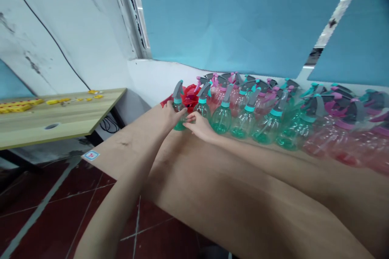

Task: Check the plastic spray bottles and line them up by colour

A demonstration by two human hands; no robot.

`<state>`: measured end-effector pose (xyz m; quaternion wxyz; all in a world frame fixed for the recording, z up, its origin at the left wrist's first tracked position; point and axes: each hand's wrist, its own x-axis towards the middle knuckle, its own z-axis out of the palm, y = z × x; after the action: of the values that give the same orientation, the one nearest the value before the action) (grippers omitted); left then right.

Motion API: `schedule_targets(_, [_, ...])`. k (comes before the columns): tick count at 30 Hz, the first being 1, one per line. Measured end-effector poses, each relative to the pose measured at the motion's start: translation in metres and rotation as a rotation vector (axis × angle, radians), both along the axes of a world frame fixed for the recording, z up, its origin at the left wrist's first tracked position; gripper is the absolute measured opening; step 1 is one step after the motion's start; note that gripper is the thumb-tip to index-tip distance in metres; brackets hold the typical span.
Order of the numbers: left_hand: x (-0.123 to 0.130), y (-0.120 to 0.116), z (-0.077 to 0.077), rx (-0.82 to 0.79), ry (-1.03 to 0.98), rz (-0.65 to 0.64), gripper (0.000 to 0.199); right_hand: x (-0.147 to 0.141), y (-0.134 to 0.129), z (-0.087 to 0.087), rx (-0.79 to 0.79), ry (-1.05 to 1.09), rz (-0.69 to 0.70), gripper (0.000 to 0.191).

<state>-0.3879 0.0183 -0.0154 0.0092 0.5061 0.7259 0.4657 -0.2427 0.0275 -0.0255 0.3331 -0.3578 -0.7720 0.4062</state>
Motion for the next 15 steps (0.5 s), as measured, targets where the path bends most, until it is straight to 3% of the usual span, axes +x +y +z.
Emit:
schedule_targets(3, [0.005, -0.022, 0.006, -0.006, 0.05, 0.045, 0.046, 0.007, -0.006, 0.001, 0.062, 0.014, -0.039, 0.052])
schedule_targets(6, [0.015, -0.041, 0.01, -0.037, 0.094, 0.067, 0.049, 0.012, -0.016, -0.002, 0.109, -0.025, 0.032, 0.08])
schedule_targets(8, [0.026, -0.053, 0.012, -0.066, 0.118, 0.077, 0.05, 0.014, -0.025, -0.004, 0.115, -0.037, 0.08, 0.089])
schedule_targets(15, [0.076, -0.091, 0.01, -0.097, 0.136, -0.008, 0.046, 0.042, -0.045, -0.009, 0.225, 0.105, 0.096, 0.075])
